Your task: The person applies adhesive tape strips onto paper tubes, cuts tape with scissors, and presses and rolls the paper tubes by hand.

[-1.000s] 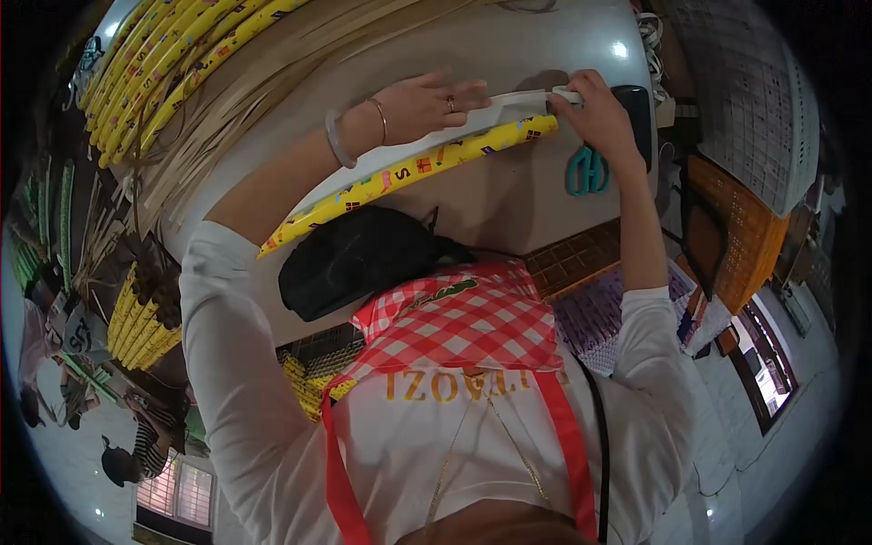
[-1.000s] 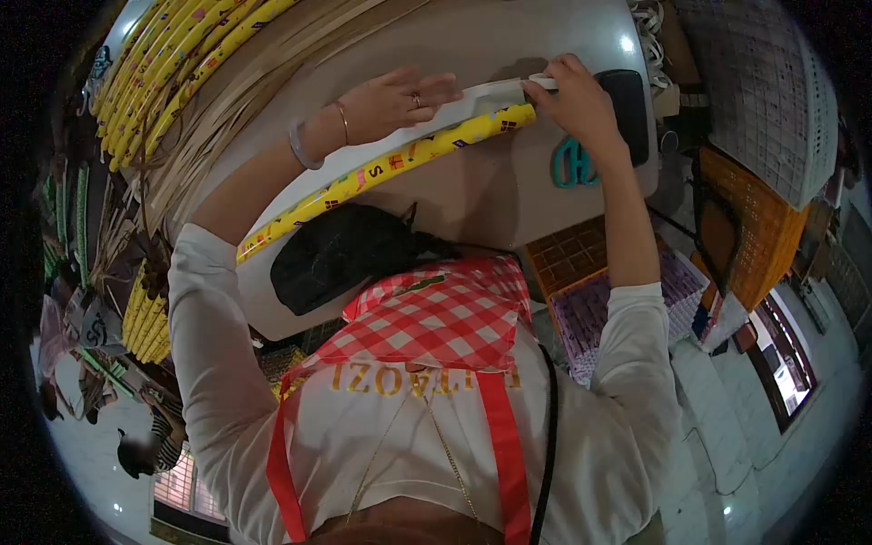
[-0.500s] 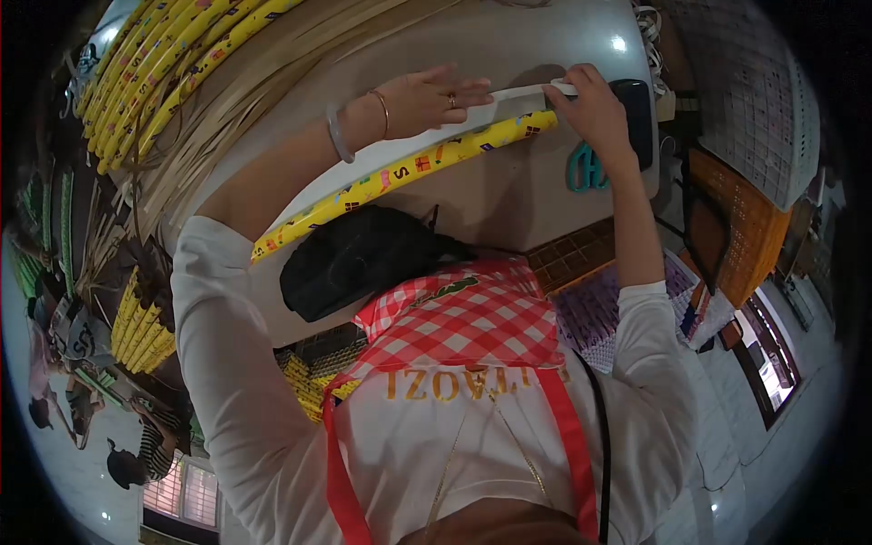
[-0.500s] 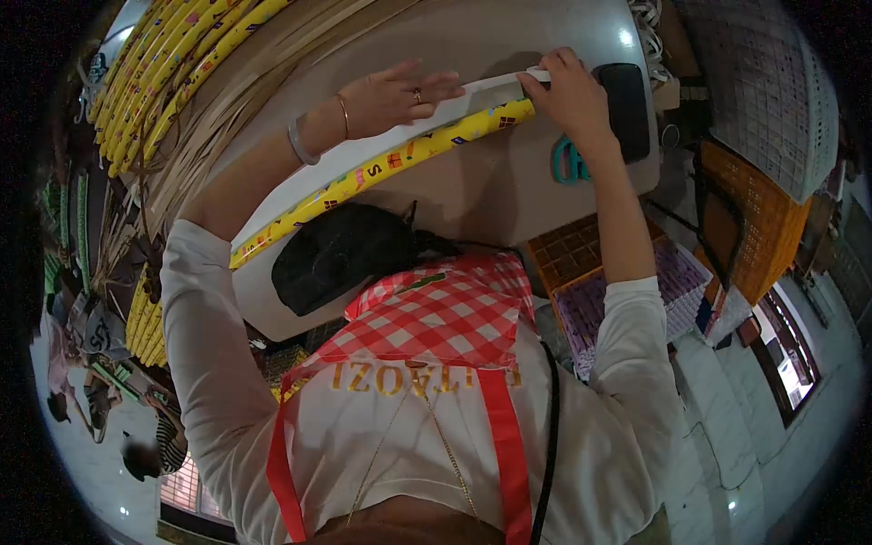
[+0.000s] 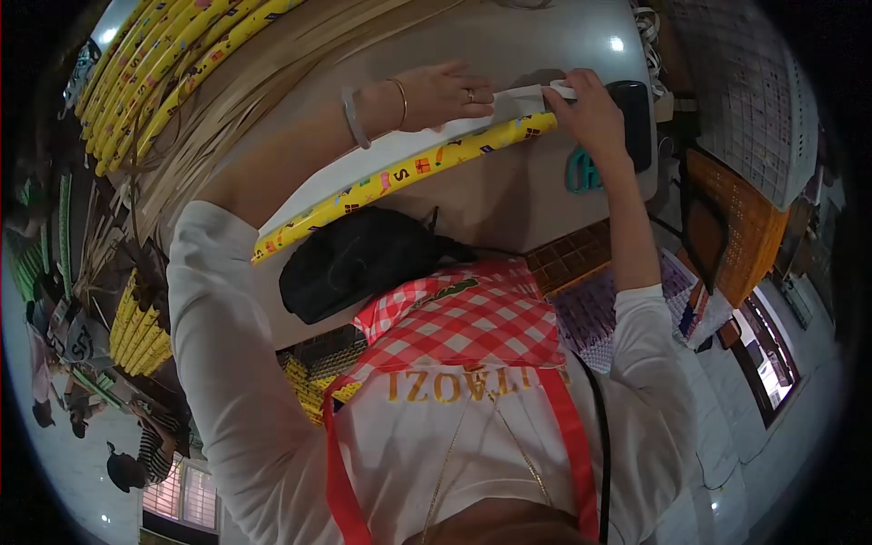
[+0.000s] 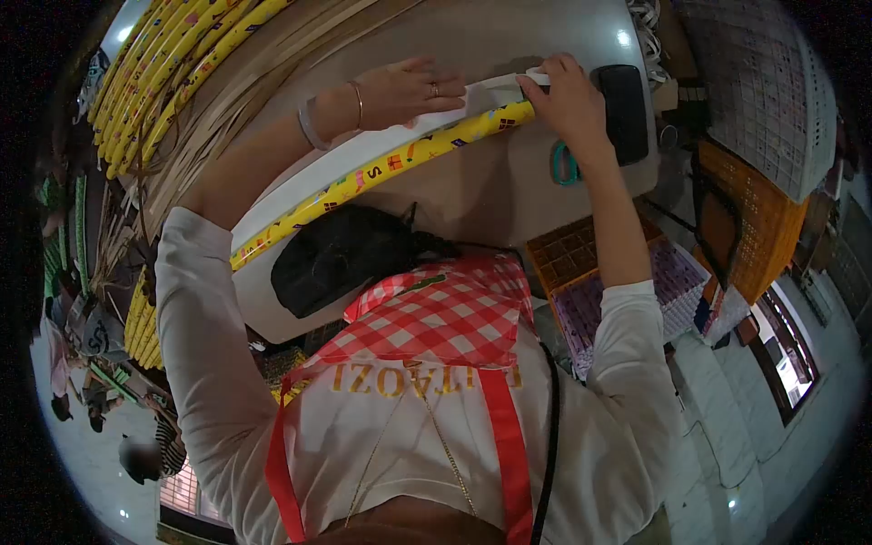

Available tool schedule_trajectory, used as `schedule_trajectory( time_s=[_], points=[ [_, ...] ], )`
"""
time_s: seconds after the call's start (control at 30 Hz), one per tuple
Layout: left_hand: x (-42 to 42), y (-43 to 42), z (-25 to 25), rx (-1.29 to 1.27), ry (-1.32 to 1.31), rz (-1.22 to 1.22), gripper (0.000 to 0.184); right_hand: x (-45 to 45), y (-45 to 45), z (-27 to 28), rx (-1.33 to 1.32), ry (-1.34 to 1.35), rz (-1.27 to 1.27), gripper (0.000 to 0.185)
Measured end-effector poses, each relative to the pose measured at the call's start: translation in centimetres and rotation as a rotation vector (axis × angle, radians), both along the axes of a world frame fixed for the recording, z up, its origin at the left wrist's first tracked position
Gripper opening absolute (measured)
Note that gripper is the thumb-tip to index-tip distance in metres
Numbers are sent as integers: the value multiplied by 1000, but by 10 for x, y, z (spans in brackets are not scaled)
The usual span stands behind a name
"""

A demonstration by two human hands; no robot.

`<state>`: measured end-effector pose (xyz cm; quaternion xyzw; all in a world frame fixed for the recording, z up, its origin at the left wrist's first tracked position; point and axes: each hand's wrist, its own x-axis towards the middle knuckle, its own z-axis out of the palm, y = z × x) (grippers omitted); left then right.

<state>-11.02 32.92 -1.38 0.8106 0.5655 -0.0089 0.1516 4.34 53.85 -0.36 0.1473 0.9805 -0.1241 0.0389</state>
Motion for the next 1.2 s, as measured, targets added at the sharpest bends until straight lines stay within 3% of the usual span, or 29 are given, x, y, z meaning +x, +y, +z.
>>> schedule_trajectory(
  time_s=[0.13,0.27,0.57,0.67,0.83,0.93,1.0,1.13,1.2],
  points=[
    [3,3,-6,-11,55,-12,75,0,0,-2,13,-38,-13,39],
    [0,5,-10,58,38,-40,75,0,-1,-3,20,-12,-13,39],
    [1,28,-3,-136,92,-36,98,0,-5,-3,81,-18,-13,38],
    [1,29,-19,-67,35,-76,95,0,-5,-4,55,-5,-17,37],
    [-2,37,-3,-146,46,-76,101,1,-4,1,37,-80,-39,38],
    [-5,41,-4,-182,44,-93,105,7,-3,9,33,-64,-24,40],
    [-6,40,-6,-154,-11,-96,105,15,-3,16,101,139,-3,39],
    [-5,41,-5,-169,-1,-85,110,49,-17,42,-42,237,-149,39],
    [-4,43,-6,-188,13,-81,113,83,-25,37,-114,84,-248,40]
  ],
)
